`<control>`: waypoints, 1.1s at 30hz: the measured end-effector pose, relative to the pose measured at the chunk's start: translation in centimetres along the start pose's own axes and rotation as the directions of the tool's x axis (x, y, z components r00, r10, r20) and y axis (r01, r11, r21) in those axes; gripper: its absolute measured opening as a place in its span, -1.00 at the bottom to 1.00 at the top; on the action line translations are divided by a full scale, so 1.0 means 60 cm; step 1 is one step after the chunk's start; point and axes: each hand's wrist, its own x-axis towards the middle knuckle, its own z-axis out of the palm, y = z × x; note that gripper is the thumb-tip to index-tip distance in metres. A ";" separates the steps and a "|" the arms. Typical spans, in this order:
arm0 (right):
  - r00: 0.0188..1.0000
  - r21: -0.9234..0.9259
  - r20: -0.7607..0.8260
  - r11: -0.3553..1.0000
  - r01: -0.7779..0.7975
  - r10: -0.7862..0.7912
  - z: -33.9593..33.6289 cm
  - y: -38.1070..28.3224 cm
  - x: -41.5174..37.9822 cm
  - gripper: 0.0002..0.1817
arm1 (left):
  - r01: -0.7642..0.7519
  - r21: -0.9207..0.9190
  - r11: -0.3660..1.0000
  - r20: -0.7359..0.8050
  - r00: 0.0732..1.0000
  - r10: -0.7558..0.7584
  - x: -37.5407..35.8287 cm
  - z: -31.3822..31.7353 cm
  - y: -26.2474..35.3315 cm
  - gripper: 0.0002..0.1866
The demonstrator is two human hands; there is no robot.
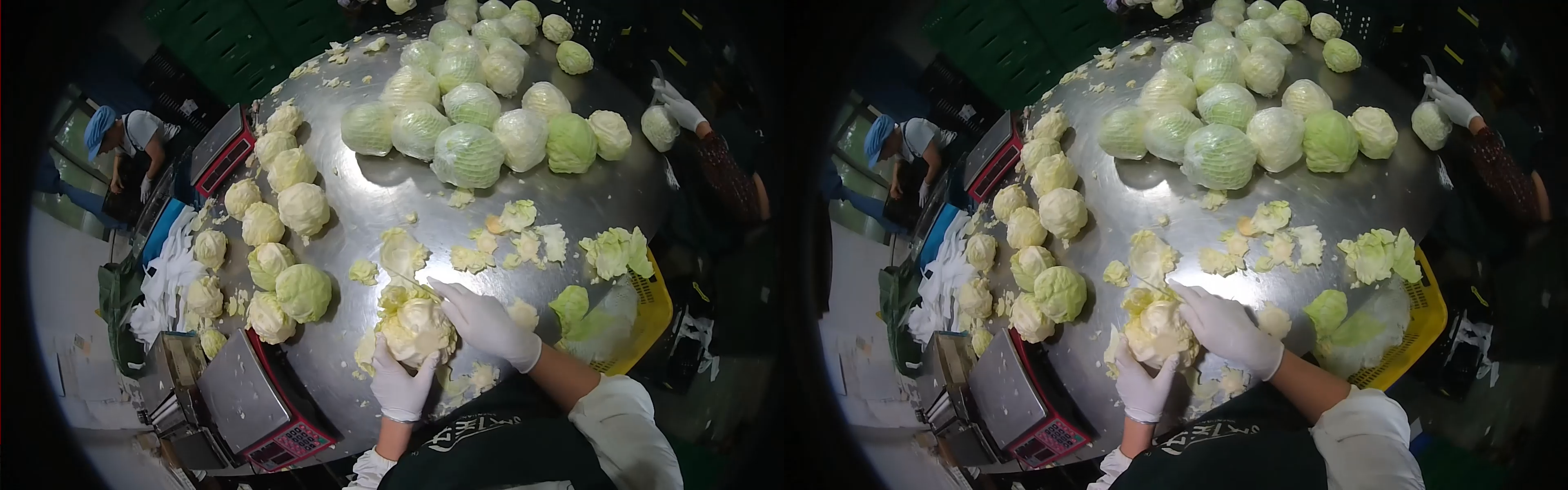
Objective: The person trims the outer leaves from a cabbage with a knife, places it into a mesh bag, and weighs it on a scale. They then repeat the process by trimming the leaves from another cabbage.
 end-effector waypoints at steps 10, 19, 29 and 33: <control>0.993 -0.245 0.111 0.969 -0.008 0.036 -0.010 -0.051 -0.038 -0.36 | -0.010 0.043 0.999 0.085 0.996 0.006 0.019 -0.009 0.030 0.11; 0.903 0.344 -0.107 0.867 -0.360 0.417 0.022 0.111 0.018 -0.62 | -0.077 -0.205 0.976 -0.008 0.997 0.077 -0.030 0.030 -0.073 0.16; 0.822 0.339 -0.186 0.820 -0.461 0.538 -0.038 0.162 0.008 -0.52 | 0.012 -0.784 0.620 0.106 0.988 0.115 -0.121 0.032 -0.129 0.09; 0.920 -0.007 -0.235 0.946 -0.324 0.313 -0.081 0.040 -0.029 -0.31 | 0.018 -0.729 0.684 0.073 0.996 0.052 -0.125 0.014 -0.122 0.07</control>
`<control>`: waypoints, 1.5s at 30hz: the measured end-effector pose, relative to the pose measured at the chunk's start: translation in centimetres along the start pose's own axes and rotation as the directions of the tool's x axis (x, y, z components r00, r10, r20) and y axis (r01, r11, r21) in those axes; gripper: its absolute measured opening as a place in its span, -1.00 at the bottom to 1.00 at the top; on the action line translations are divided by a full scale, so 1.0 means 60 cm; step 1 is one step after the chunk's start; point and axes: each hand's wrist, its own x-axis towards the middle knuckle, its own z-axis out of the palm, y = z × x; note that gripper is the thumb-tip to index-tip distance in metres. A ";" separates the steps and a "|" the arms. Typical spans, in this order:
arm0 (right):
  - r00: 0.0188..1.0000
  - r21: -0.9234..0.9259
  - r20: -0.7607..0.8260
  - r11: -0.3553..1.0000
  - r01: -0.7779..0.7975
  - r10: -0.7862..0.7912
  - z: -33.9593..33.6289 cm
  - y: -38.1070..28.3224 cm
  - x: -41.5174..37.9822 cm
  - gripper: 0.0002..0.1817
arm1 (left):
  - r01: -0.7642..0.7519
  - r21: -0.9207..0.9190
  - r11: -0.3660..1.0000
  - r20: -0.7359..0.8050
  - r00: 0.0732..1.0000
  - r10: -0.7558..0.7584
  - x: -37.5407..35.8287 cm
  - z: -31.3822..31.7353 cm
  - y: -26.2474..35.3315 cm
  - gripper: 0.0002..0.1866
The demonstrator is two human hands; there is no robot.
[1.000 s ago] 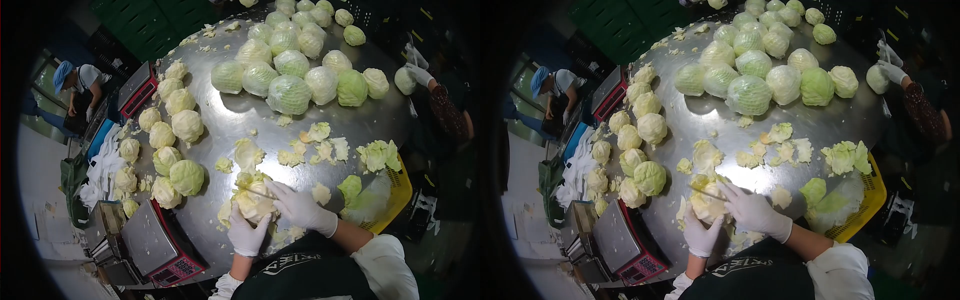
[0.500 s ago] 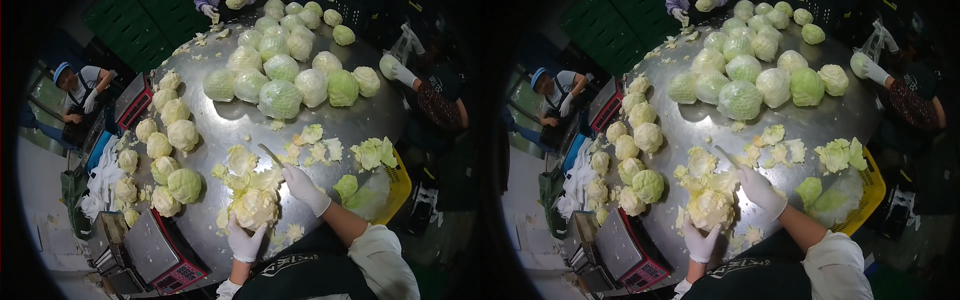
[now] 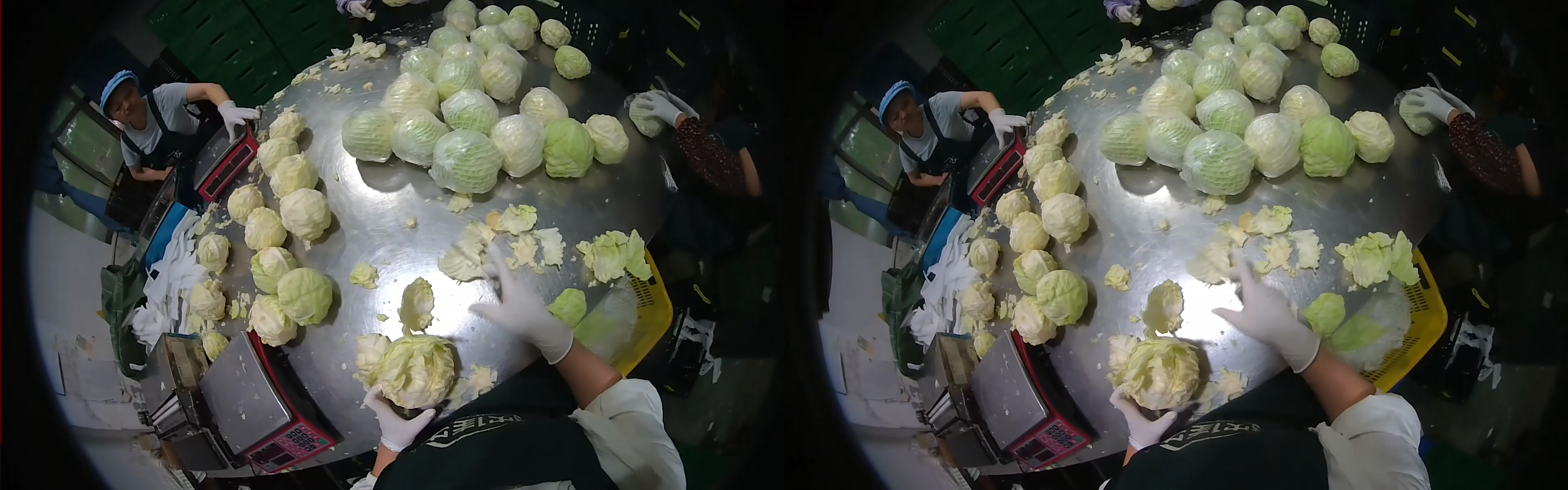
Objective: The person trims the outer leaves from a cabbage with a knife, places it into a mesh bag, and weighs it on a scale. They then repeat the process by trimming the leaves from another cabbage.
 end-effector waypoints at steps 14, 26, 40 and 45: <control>0.903 0.308 0.303 0.928 0.211 -0.306 0.153 0.011 -0.016 -0.66 | 0.242 -0.067 0.968 -0.192 0.949 -0.251 0.056 0.029 0.036 -0.18; 0.986 0.071 -0.139 0.994 -0.086 0.095 0.069 0.112 0.099 -0.66 | 0.152 -0.287 0.946 0.118 0.985 -0.122 0.013 -0.013 0.019 -0.01; 0.808 0.454 0.480 0.885 0.105 -0.342 0.039 -0.021 -0.056 -0.32 | 0.089 -0.023 0.996 0.130 0.988 -0.085 0.079 -0.009 0.039 0.31; 0.786 0.413 0.559 0.911 0.013 -0.265 0.107 -0.023 -0.078 -0.50 | 0.293 -0.623 0.725 -0.028 0.918 -0.395 0.095 -0.018 0.021 -0.06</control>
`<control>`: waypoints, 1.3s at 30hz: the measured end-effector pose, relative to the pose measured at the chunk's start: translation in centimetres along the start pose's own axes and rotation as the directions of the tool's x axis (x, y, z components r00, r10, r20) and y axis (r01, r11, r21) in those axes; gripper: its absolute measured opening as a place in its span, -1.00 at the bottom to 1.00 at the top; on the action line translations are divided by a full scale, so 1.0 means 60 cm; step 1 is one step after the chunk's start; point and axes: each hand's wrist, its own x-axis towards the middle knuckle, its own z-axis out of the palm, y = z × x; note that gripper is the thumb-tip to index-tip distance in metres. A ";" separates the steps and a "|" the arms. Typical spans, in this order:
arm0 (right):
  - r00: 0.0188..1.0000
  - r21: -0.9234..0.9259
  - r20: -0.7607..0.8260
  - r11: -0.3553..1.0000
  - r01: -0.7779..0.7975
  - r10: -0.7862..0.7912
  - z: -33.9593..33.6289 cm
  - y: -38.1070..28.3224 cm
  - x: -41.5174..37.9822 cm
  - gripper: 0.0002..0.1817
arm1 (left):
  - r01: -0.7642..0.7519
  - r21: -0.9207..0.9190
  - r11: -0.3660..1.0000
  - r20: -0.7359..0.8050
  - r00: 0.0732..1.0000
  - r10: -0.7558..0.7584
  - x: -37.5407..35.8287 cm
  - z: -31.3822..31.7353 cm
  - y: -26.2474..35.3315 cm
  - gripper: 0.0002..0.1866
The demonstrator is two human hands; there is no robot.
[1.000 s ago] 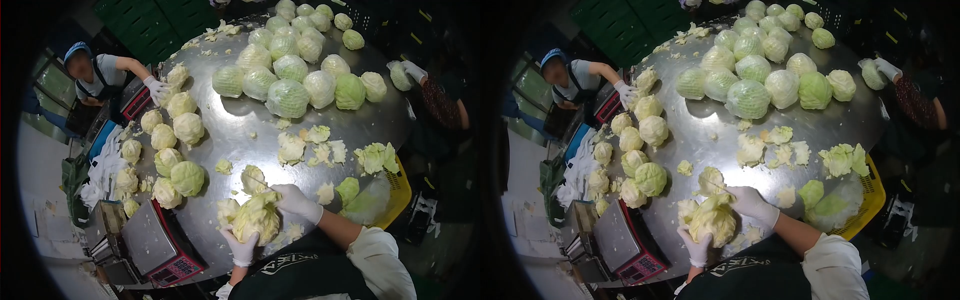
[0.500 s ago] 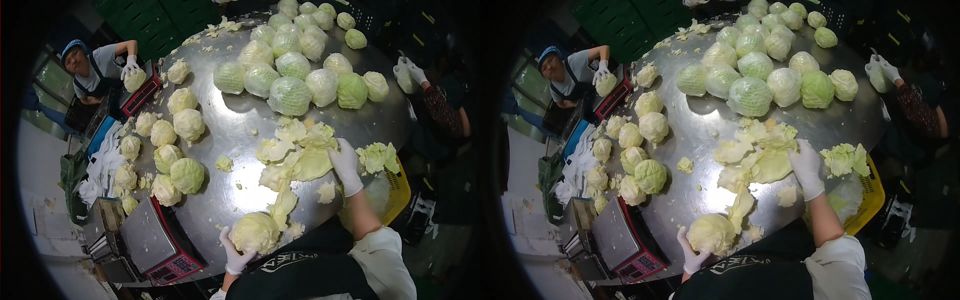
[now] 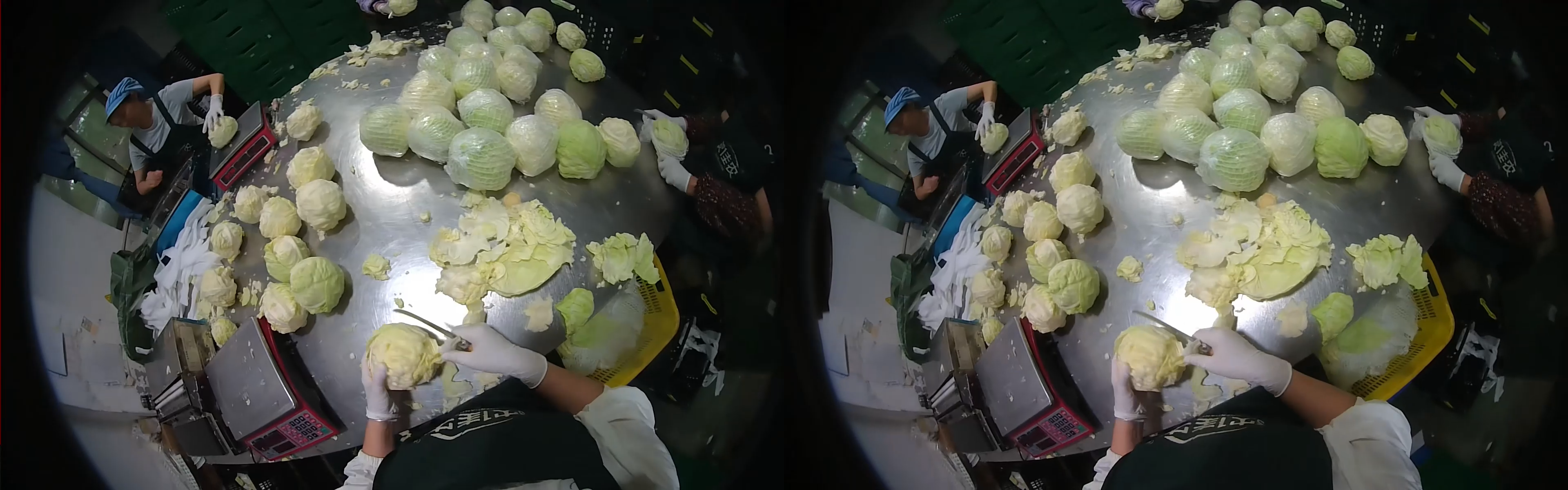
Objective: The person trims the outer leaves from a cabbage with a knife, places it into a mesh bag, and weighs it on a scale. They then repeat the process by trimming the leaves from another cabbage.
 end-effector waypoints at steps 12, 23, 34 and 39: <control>0.926 -0.245 -0.318 0.961 0.128 -0.204 -0.073 -0.061 -0.016 -0.22 | 0.281 -0.462 0.841 0.108 0.959 -0.261 0.022 0.035 -0.020 -0.11; 0.997 0.042 -0.057 0.998 -0.055 0.057 -0.078 -0.032 -0.007 -0.62 | 0.381 -0.425 0.821 0.082 0.920 -0.384 0.021 0.073 -0.026 -0.14; 0.845 -0.305 -0.381 0.914 0.269 -0.375 -0.044 -0.063 -0.011 -0.53 | 0.415 -0.495 0.763 0.196 0.909 -0.367 0.041 0.059 -0.022 -0.11; 0.875 -0.349 -0.319 0.903 0.249 -0.364 0.004 -0.076 0.011 -0.59 | 0.307 -0.197 0.931 0.110 0.951 -0.290 0.039 0.055 -0.048 -0.13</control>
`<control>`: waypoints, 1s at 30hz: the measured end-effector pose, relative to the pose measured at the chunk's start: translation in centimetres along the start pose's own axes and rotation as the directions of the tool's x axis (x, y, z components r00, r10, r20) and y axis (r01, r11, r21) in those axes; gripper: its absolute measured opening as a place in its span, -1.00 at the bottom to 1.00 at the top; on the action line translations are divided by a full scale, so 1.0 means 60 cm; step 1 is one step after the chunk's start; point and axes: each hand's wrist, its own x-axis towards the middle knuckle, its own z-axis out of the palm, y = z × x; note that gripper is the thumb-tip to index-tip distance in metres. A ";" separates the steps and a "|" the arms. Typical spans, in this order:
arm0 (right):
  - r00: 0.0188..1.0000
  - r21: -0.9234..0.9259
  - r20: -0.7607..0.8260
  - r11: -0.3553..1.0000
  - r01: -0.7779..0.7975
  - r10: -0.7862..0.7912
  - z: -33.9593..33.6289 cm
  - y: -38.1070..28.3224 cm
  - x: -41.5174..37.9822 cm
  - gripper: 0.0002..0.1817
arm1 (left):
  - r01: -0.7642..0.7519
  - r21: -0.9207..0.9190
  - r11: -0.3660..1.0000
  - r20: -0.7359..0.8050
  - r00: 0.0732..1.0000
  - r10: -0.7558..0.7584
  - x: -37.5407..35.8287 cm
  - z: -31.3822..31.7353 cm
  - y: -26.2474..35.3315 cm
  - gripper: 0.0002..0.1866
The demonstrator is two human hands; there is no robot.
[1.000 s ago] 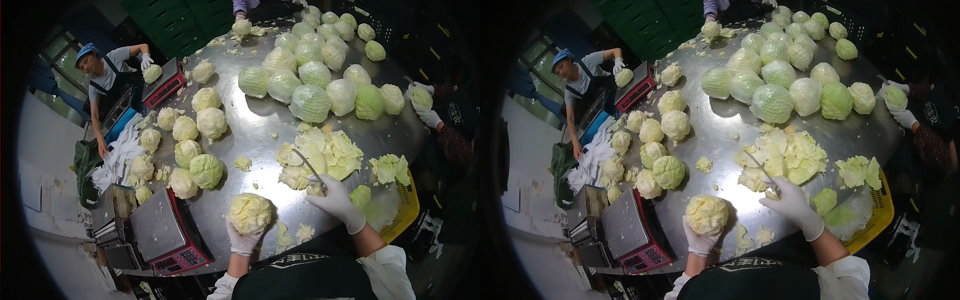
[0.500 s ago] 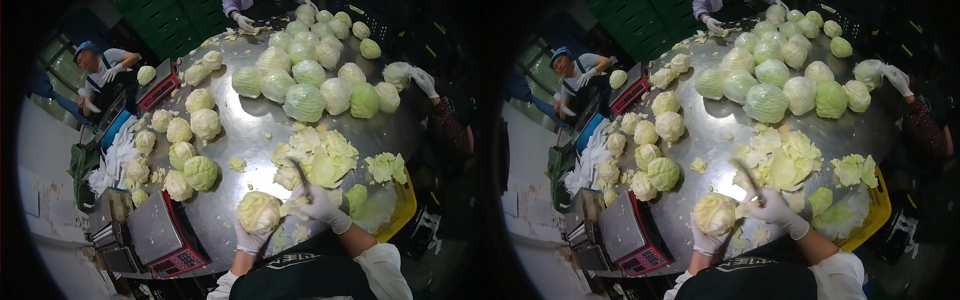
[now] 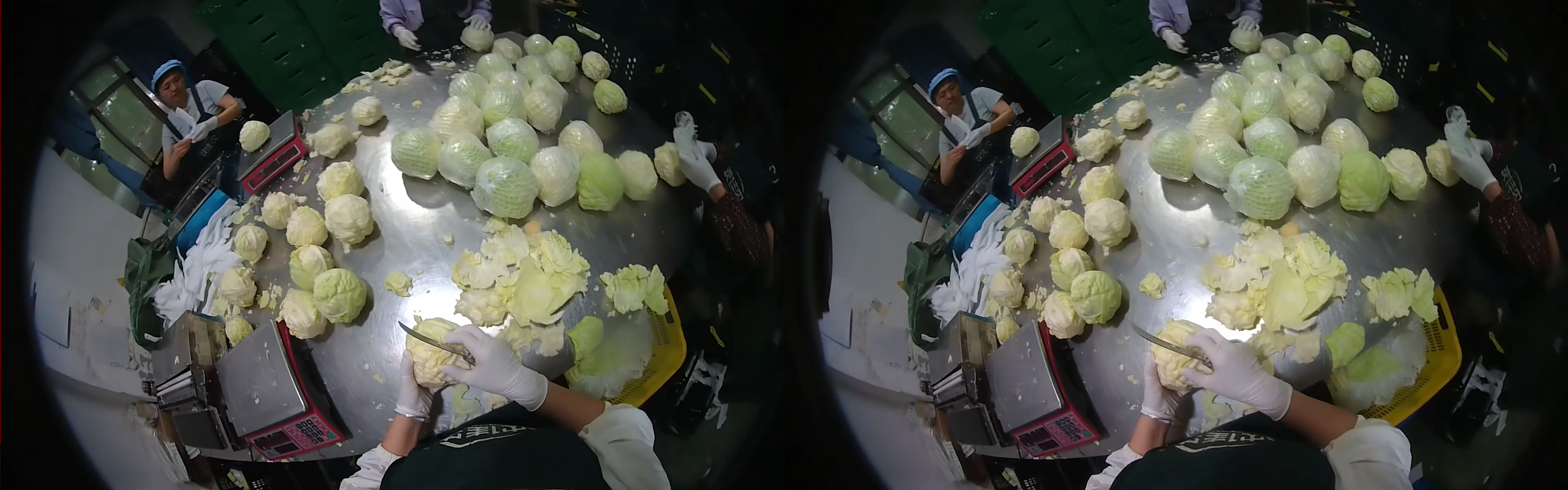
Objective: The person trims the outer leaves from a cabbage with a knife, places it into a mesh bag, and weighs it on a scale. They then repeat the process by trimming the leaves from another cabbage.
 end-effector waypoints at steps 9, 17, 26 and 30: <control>0.907 0.042 0.225 0.934 0.355 -0.355 -0.029 0.013 0.017 -0.79 | -0.012 0.014 1.000 -0.024 1.000 0.013 -0.025 0.015 0.028 -0.17; 0.952 0.314 -0.011 0.905 -0.287 0.305 -0.038 0.058 -0.069 -0.80 | -0.742 0.379 0.553 -0.199 0.519 0.832 0.035 -0.026 0.260 -0.28; 0.733 0.453 0.545 0.593 -0.665 0.407 -0.013 0.042 -0.179 -0.70 | -0.171 0.959 0.228 -0.210 0.114 0.971 0.192 -0.144 0.425 -0.03; 0.805 0.545 0.557 0.641 -0.539 0.204 0.003 0.079 -0.200 -0.49 | 0.055 0.998 0.001 -0.010 0.167 0.986 0.131 -0.042 0.349 0.12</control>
